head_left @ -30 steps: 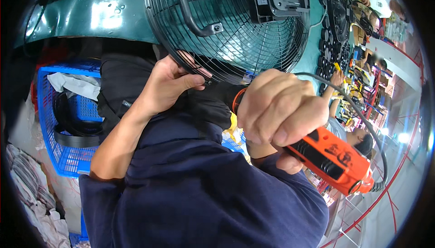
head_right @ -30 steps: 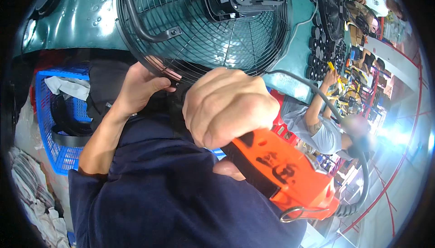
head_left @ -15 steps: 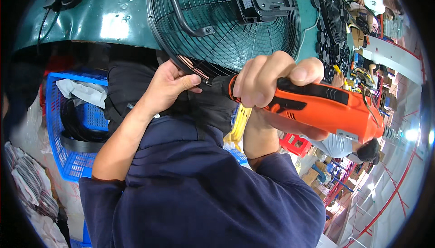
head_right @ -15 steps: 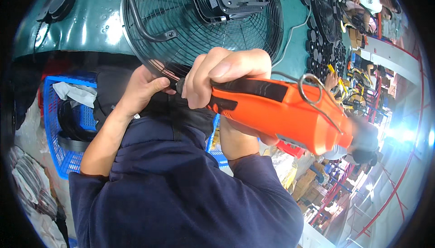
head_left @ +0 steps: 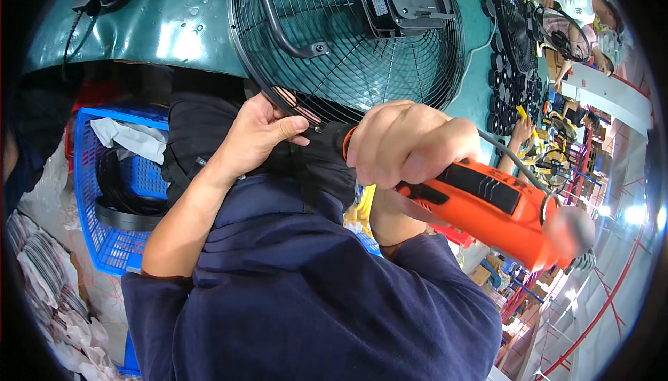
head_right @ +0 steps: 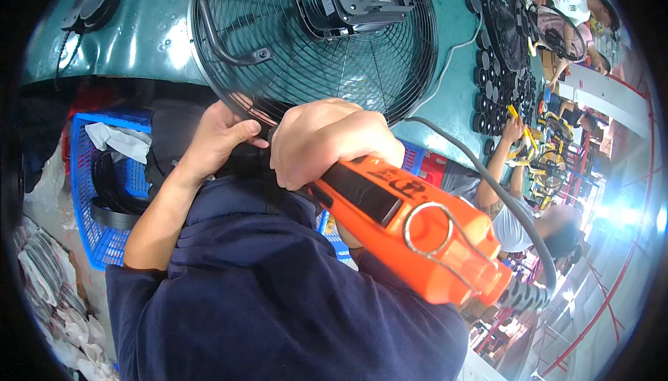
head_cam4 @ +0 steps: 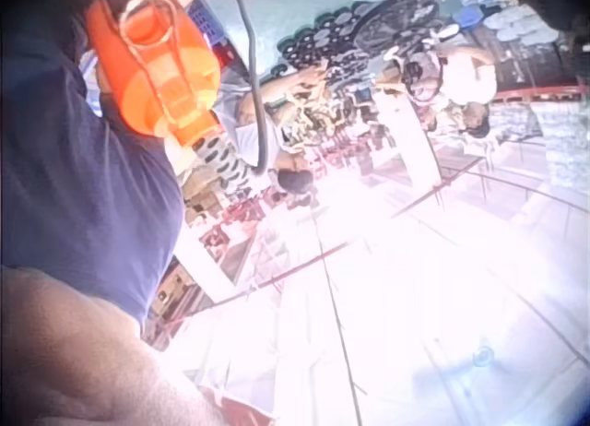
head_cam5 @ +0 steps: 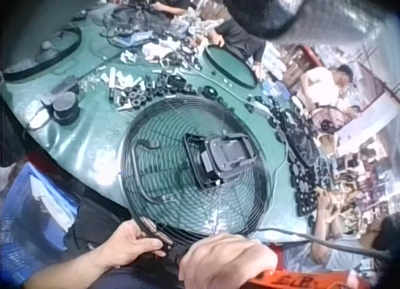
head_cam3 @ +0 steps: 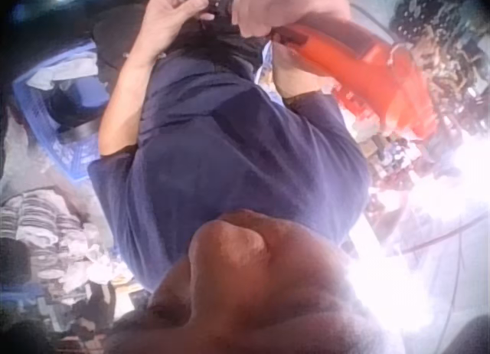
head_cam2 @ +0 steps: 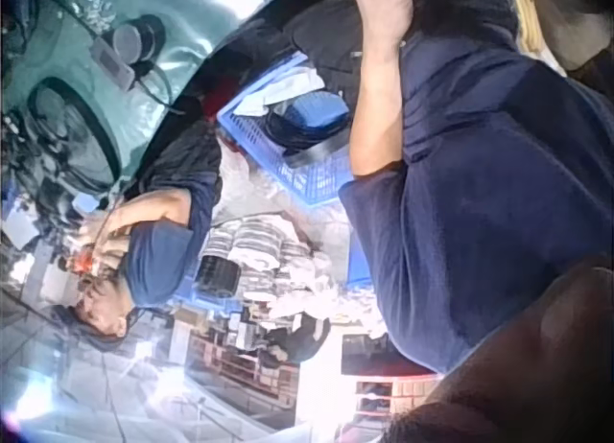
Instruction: Assemble fan components including the frame and guard using tools.
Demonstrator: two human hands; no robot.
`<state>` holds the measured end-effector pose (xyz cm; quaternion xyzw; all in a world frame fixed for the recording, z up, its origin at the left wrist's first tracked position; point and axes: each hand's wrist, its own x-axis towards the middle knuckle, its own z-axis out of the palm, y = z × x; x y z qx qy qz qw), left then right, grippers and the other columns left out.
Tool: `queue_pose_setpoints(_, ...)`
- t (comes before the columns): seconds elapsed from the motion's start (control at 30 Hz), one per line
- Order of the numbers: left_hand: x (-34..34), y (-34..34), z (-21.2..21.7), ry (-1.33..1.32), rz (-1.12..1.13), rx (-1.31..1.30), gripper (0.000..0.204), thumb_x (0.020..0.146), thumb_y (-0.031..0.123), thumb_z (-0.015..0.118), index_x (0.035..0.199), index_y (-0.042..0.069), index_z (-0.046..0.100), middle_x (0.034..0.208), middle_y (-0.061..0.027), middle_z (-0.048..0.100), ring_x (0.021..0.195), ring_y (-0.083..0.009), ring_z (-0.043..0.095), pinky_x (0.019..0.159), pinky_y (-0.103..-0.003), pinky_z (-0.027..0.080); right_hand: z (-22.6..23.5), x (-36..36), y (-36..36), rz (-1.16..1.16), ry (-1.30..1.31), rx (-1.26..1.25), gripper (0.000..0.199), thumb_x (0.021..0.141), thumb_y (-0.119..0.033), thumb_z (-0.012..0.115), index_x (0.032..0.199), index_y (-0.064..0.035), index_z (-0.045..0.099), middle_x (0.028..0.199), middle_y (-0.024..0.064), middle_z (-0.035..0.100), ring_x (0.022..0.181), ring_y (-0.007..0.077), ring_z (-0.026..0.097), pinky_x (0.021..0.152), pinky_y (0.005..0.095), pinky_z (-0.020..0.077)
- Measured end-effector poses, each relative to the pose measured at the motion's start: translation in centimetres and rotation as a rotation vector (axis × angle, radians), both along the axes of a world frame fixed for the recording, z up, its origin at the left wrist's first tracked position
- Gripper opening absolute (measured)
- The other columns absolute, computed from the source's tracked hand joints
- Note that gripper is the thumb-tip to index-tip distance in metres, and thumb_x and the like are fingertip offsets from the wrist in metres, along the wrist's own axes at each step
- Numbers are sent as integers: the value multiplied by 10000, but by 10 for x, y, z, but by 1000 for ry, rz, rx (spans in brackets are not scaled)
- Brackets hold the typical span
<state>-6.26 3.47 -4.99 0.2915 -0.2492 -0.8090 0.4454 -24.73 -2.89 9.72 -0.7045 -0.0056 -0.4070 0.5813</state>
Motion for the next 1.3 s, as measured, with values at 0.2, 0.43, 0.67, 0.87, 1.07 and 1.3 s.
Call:
queue_pose_setpoints(0.2,1,1,-3,-33,-38,-51,349,980,171,699,1253,4,561,1171,-72,667,1061,-160,661,821,-328,611,1,3,-2,15,-61,90,392,941,-387,730,995,-41,554,801,94,640,643,248,656,609,391,568)
queue_pose_setpoints(0.43,1,-1,4,-50,-30,-73,370,997,153,666,1315,9,545,1195,-69,664,1064,-150,655,828,-317,607,0,5,1,6,-67,60,369,918,-337,755,1013,-40,558,814,93,645,644,238,655,606,386,562)
queue_pose_setpoints(0.67,1,0,2,-6,10,-50,296,987,79,674,1252,9,565,1133,-59,676,1012,-132,674,819,-322,627,10,15,11,-171,59,147,503,936,-515,685,944,-27,567,733,89,622,599,233,631,555,376,542)
queue_pose_setpoints(0.87,-2,0,-6,-5,-30,-101,389,1004,218,676,1298,7,533,1177,-66,673,1040,-147,666,848,-329,608,3,11,15,-241,-271,248,688,954,-704,535,1044,-23,572,753,81,589,565,214,584,506,361,505)
queue_pose_setpoints(1.07,-1,0,0,42,-10,-57,290,999,96,664,1258,12,565,1169,-71,675,1036,-145,672,848,-332,620,2,4,15,-264,-248,128,757,949,-733,506,1157,-7,546,820,109,597,594,220,590,526,358,514)
queue_pose_setpoints(1.3,0,0,-2,42,-7,-58,289,997,105,671,1252,16,568,1163,-65,685,1055,-145,670,853,-330,615,-4,5,14,-219,-223,144,806,925,-772,499,1133,5,556,825,129,604,624,249,609,531,370,523)
